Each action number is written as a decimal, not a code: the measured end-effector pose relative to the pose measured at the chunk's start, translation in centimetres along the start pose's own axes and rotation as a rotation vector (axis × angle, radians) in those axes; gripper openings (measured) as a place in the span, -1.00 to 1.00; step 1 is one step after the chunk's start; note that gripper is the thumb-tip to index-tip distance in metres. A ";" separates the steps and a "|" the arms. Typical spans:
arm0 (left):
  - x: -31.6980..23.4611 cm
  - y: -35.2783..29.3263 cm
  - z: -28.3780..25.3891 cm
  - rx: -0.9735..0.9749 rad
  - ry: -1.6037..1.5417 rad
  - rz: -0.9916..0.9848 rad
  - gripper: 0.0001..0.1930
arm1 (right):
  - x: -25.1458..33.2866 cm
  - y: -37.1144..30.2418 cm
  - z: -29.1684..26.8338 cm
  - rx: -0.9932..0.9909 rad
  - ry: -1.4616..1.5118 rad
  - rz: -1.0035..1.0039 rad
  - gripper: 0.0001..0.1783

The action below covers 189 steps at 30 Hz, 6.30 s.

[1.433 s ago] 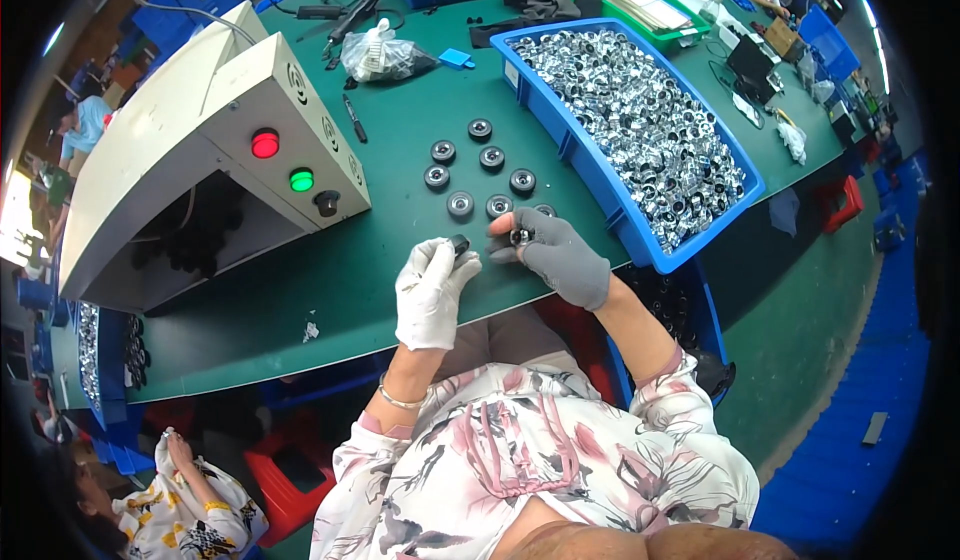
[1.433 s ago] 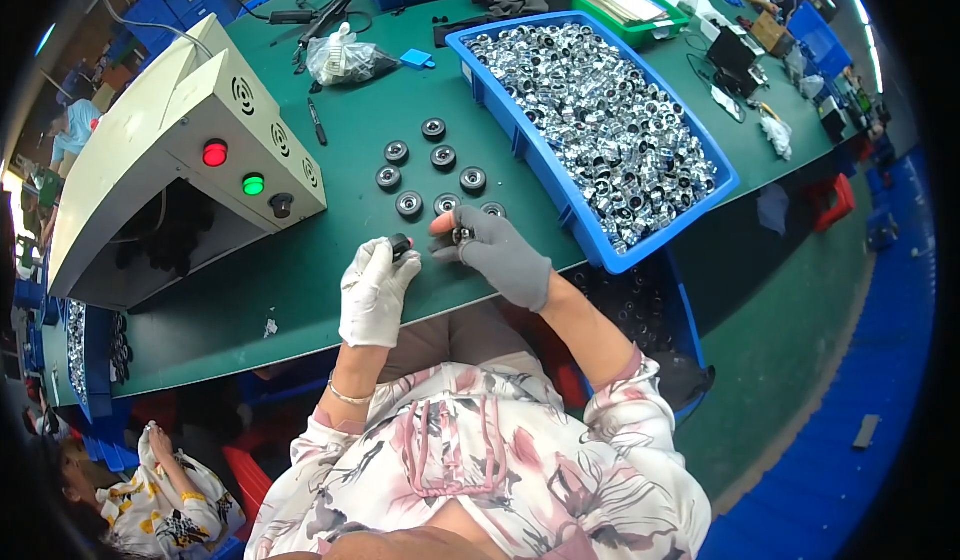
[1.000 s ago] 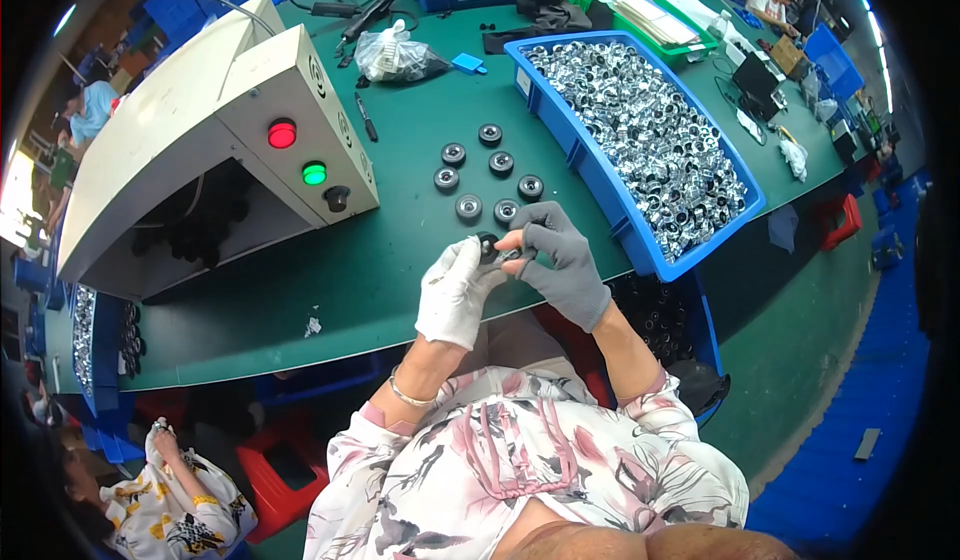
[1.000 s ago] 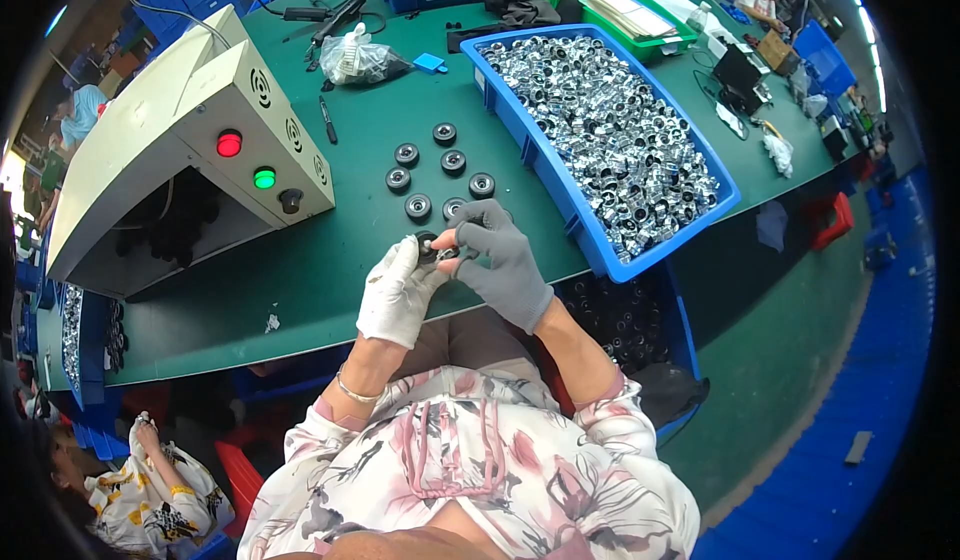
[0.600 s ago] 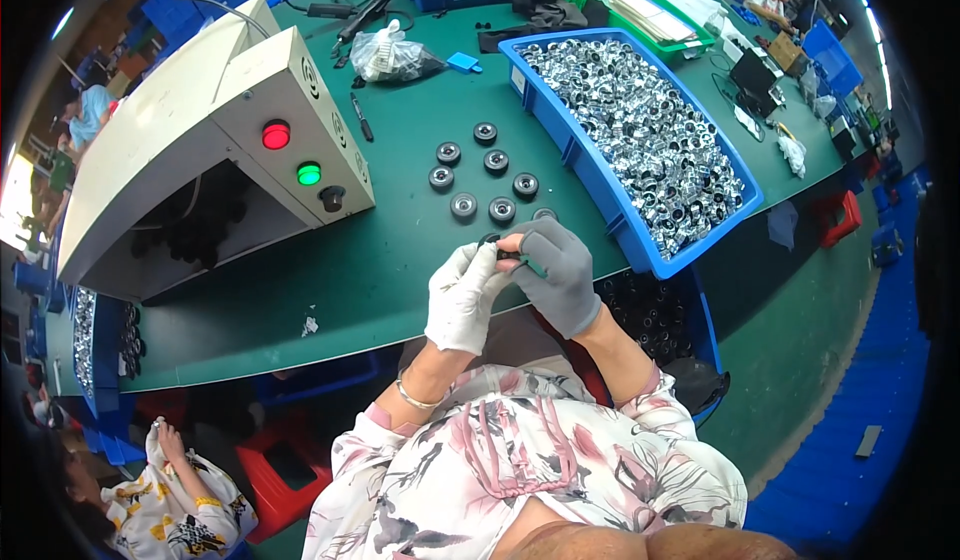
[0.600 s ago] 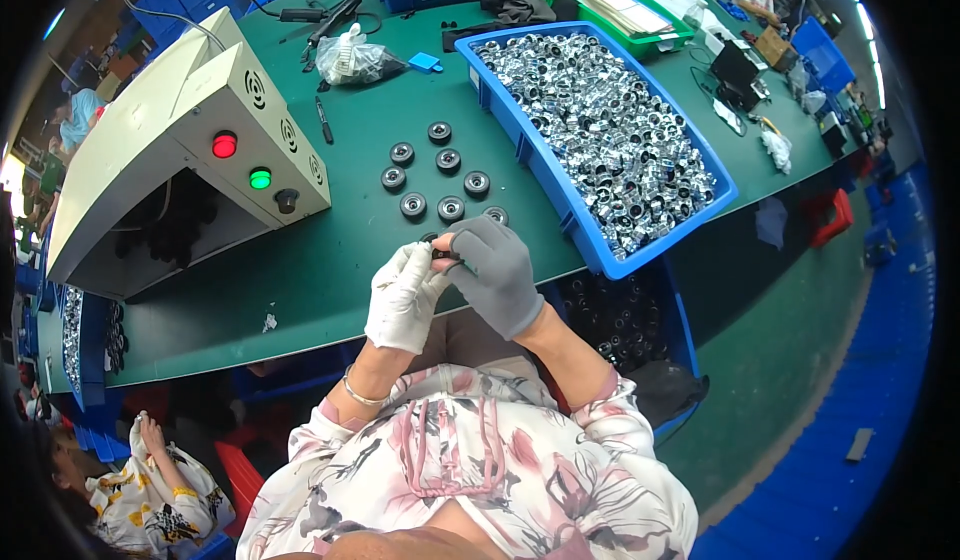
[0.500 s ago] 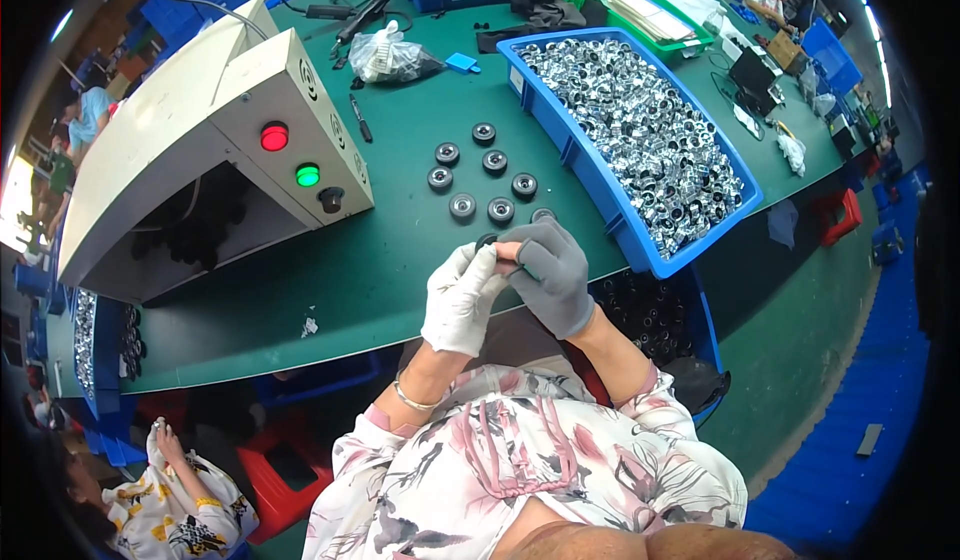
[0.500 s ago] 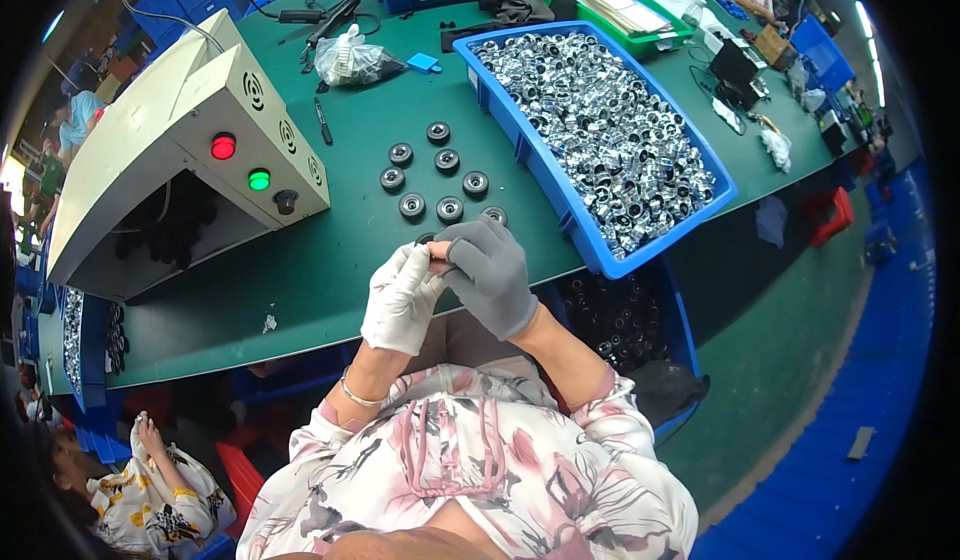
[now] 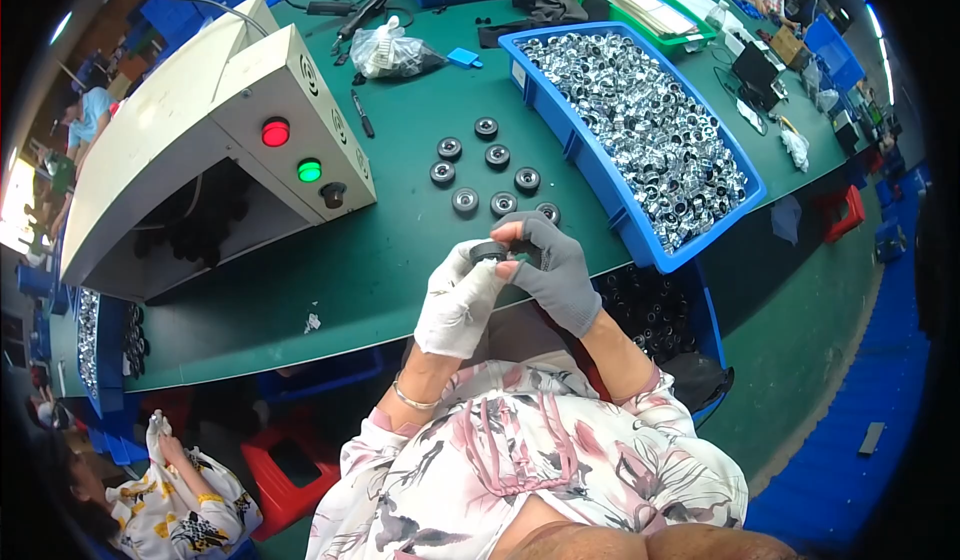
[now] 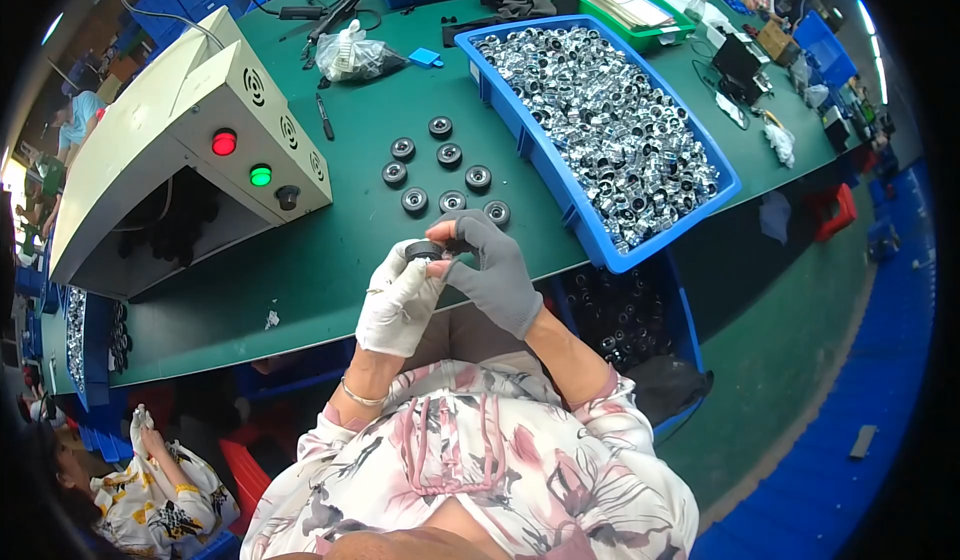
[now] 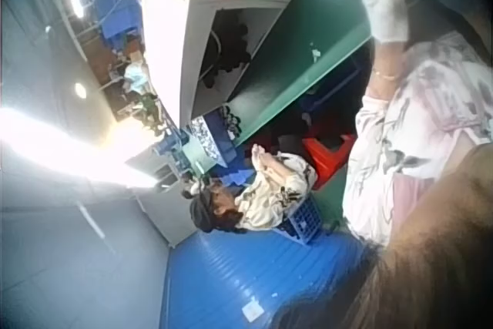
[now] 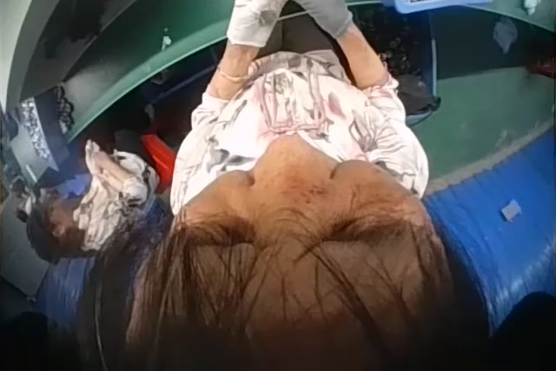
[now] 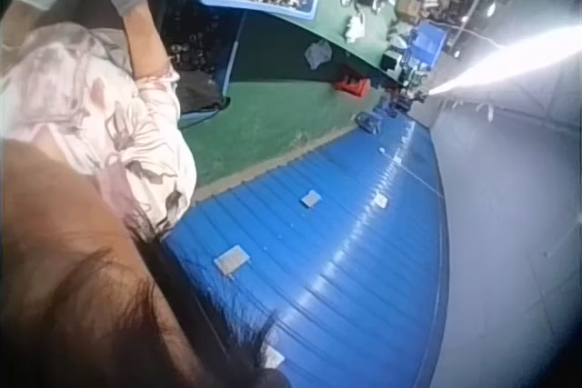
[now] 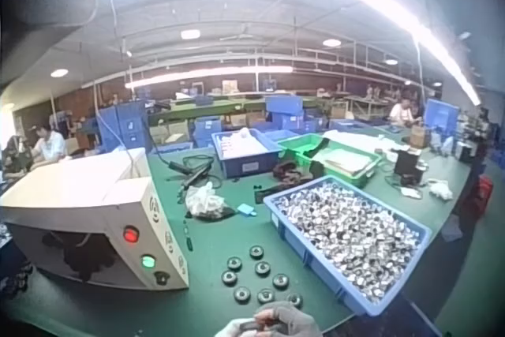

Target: Assembling small mechanical wheel components using a benchtop press machine in a factory environment.

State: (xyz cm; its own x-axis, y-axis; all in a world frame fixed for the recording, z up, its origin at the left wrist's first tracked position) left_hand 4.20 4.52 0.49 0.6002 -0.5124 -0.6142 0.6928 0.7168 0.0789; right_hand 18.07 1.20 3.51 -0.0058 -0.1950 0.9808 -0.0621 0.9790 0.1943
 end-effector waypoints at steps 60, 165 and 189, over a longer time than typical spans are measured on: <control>4.7 -9.2 1.8 -0.037 0.766 0.069 -0.77 | 0.0 -10.3 2.5 -0.089 -0.316 -0.272 -0.67; -2.6 -3.7 -1.7 -0.280 0.201 0.101 -0.59 | -0.4 2.9 3.3 0.250 -0.263 -0.082 -0.55; -1.3 -3.4 -1.2 0.034 -0.351 0.071 -0.40 | -0.7 2.2 3.7 0.209 -0.120 0.053 -0.50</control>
State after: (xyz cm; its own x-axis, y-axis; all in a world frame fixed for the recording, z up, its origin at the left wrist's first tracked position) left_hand 0.59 3.27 0.10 0.7438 -0.5975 -0.2994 0.6540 0.7432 0.1416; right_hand 14.22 3.25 3.20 -0.1320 -0.1613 0.9780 -0.2633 0.9569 0.1223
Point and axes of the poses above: each hand's wrist, its own y-axis towards the middle knuckle, its own z-axis out of the palm, x = y × z, the point moved 4 cm from there along y, towards the middle knuckle, and after that the axes turned 13 degrees about x, right-handed, at the moved point
